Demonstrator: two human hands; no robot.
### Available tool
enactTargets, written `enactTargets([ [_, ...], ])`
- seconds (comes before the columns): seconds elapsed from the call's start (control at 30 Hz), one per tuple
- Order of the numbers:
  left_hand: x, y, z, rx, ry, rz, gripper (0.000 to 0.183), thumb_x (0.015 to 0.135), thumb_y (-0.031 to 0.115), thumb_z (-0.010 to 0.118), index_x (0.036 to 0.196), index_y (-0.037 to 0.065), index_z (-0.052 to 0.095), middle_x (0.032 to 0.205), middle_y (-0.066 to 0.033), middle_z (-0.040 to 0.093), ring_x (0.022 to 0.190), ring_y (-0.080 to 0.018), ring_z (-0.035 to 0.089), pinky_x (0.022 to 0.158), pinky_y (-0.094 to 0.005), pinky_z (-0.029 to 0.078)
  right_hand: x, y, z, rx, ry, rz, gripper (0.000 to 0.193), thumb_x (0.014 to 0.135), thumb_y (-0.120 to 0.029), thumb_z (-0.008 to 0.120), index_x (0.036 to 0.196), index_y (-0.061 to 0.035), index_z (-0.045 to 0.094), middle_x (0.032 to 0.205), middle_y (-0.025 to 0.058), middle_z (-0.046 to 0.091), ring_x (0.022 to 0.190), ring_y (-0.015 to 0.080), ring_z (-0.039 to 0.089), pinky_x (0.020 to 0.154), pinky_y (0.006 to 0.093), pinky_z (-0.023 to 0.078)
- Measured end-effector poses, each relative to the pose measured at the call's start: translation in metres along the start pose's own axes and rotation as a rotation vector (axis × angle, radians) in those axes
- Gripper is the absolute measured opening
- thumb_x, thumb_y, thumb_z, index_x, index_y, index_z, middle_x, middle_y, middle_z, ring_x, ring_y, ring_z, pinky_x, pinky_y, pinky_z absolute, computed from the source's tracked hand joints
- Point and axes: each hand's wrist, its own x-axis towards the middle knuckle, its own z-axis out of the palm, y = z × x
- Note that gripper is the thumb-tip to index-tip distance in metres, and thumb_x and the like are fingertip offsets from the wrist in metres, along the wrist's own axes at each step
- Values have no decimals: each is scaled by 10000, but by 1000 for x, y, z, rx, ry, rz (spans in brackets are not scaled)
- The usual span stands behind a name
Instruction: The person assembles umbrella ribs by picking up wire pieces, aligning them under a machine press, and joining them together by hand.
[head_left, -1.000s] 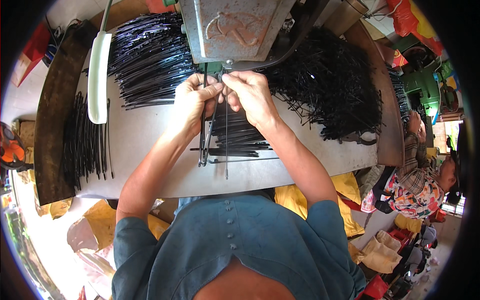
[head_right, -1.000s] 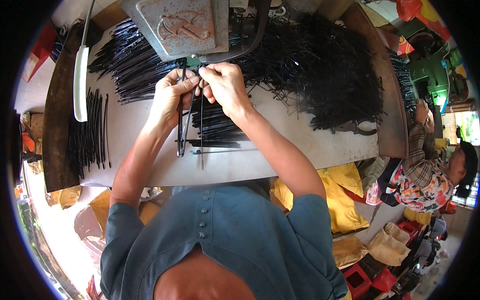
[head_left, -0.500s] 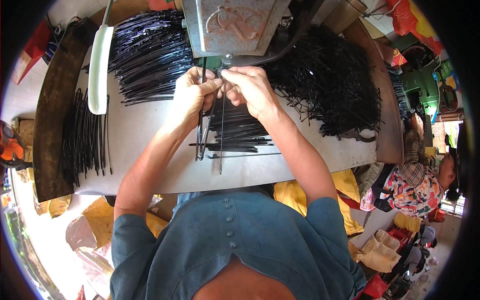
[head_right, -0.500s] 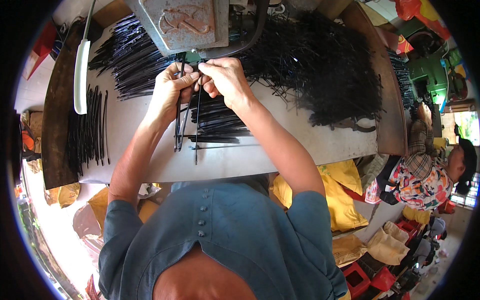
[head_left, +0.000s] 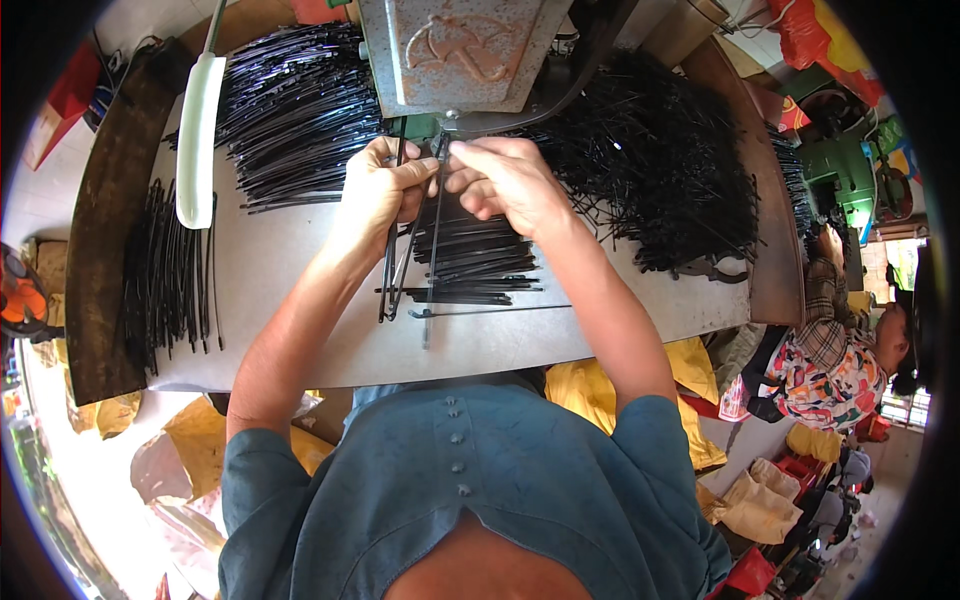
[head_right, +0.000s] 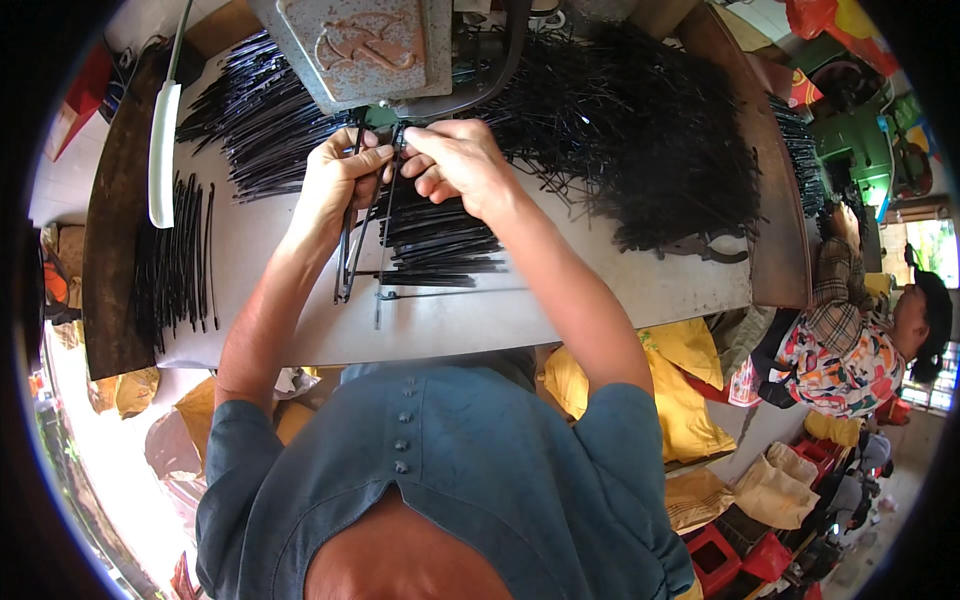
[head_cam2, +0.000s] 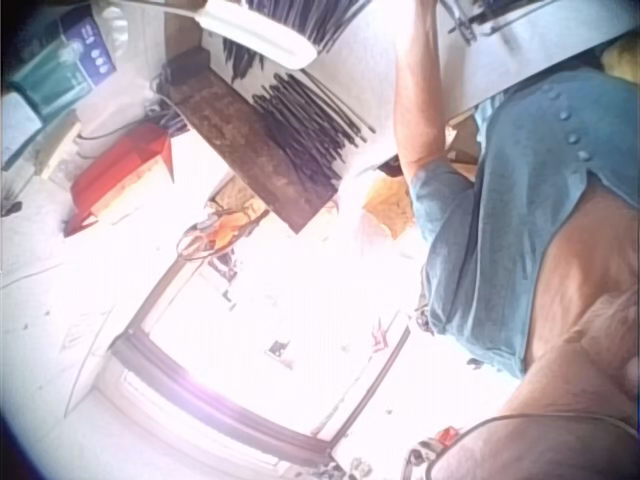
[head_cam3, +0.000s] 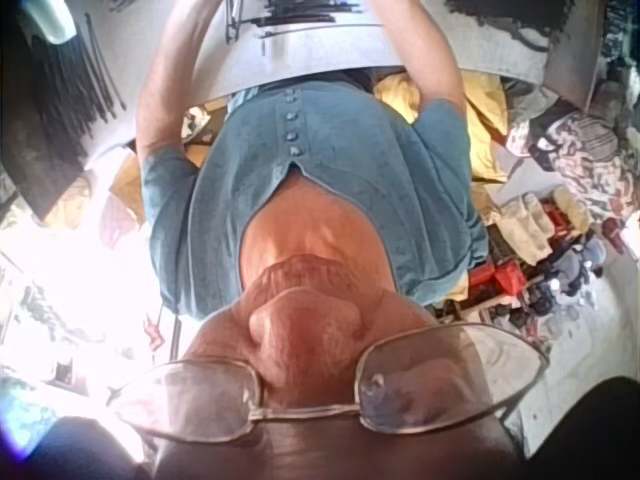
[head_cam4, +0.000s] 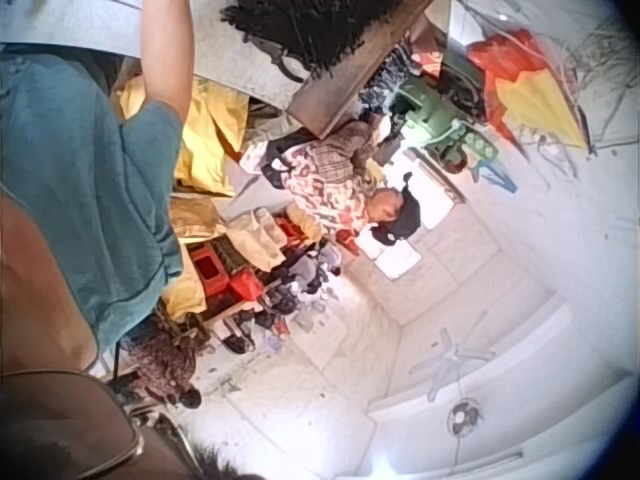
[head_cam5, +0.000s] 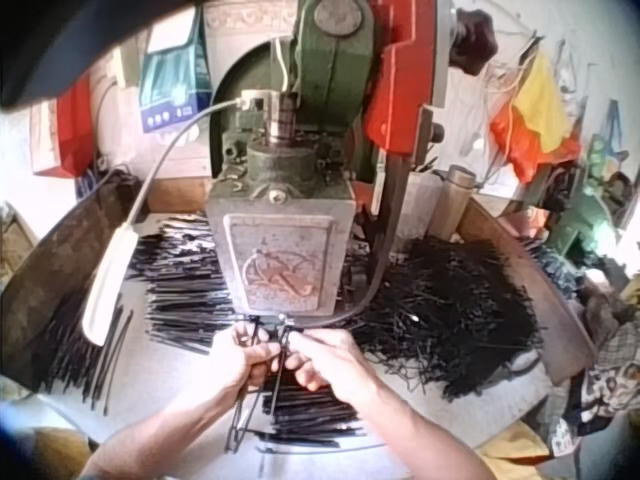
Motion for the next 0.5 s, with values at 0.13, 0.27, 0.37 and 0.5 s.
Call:
enactTargets([
  [0.13,-1,4,-3,37,-8,-14,178,726,-10,568,776,47,407,548,-75,512,329,-41,293,307,-184,189,-21,-20,-27,-330,141,-114,220,781,-178,547,825,37,572,667,98,583,447,88,519,358,189,384],
  [0.27,0,3,-8,43,-22,-11,176,718,6,584,770,54,422,553,-65,521,335,-36,300,312,-179,193,-43,-37,-45,-512,230,-201,176,784,-162,552,794,11,582,609,50,559,427,46,473,358,159,344],
  [0.37,-8,16,-15,117,-3,-41,162,707,47,614,781,48,470,556,-42,535,344,-36,334,322,-170,214,-53,-43,-55,-624,257,-200,158,783,-151,550,789,2,589,595,35,551,429,43,465,369,165,345],
  [0.5,-26,48,-51,612,13,-17,123,715,51,594,783,33,493,612,-13,496,527,-65,487,430,-167,347,-66,-37,-75,-854,239,-177,127,767,-119,541,801,-9,594,578,65,560,444,111,512,394,218,385],
])
